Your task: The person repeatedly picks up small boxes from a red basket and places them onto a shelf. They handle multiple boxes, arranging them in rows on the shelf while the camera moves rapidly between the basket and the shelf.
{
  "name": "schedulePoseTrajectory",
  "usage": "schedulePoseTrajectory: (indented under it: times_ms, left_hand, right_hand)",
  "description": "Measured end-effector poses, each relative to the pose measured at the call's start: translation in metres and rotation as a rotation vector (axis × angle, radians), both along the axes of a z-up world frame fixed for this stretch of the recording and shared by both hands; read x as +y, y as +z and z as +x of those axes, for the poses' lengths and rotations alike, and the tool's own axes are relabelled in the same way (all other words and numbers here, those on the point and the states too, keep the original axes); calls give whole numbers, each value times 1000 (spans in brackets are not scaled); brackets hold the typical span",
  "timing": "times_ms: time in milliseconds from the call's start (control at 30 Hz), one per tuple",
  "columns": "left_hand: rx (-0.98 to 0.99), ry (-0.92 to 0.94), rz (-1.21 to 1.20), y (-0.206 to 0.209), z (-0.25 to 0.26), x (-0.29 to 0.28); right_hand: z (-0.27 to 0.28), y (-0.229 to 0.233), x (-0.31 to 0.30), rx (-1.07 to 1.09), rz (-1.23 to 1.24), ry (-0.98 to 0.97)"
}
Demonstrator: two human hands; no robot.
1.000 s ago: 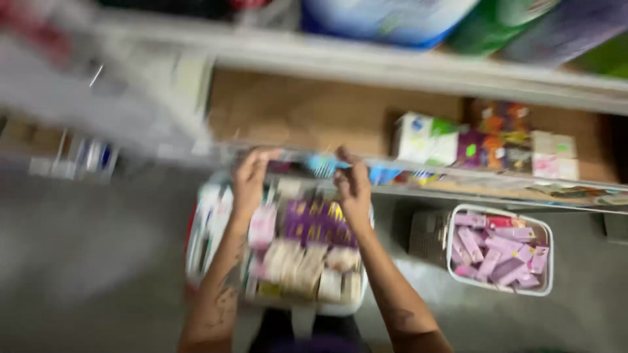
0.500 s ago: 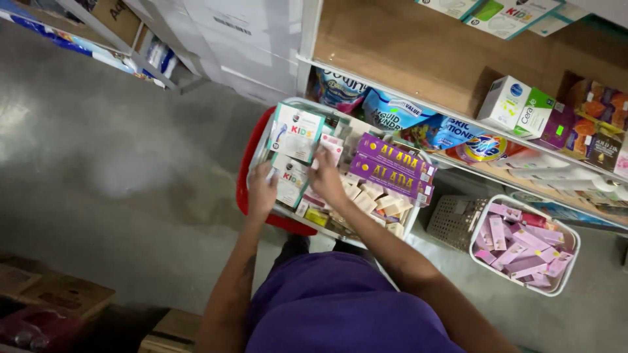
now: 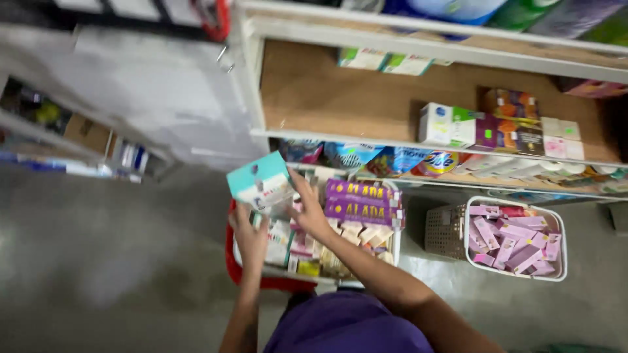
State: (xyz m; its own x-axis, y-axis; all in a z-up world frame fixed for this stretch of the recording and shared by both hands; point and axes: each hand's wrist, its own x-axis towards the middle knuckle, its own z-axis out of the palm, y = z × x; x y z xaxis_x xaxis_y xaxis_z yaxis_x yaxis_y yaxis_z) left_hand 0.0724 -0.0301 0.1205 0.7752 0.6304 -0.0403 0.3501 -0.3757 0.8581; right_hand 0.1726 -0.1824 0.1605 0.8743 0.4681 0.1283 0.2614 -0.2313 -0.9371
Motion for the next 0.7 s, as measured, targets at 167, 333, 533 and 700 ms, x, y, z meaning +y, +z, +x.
schedulePoseTrajectory:
  times_ms: [167,333,533,700]
  left_hand:
    - [-388,-155,-29,64,49,-49]
    - [-332,-393,144,66,192,-82]
    - [-463,-516,18,-24,335,-118]
    - [-203,-512,4,1,348,-129]
  right_hand:
    - [21,59,-63,-281,15,-54]
    - [130,31,-113,1,146,-266]
    - [248,-16,-132,-16,226,-355]
    - [292,-51,-132,89,183,-398]
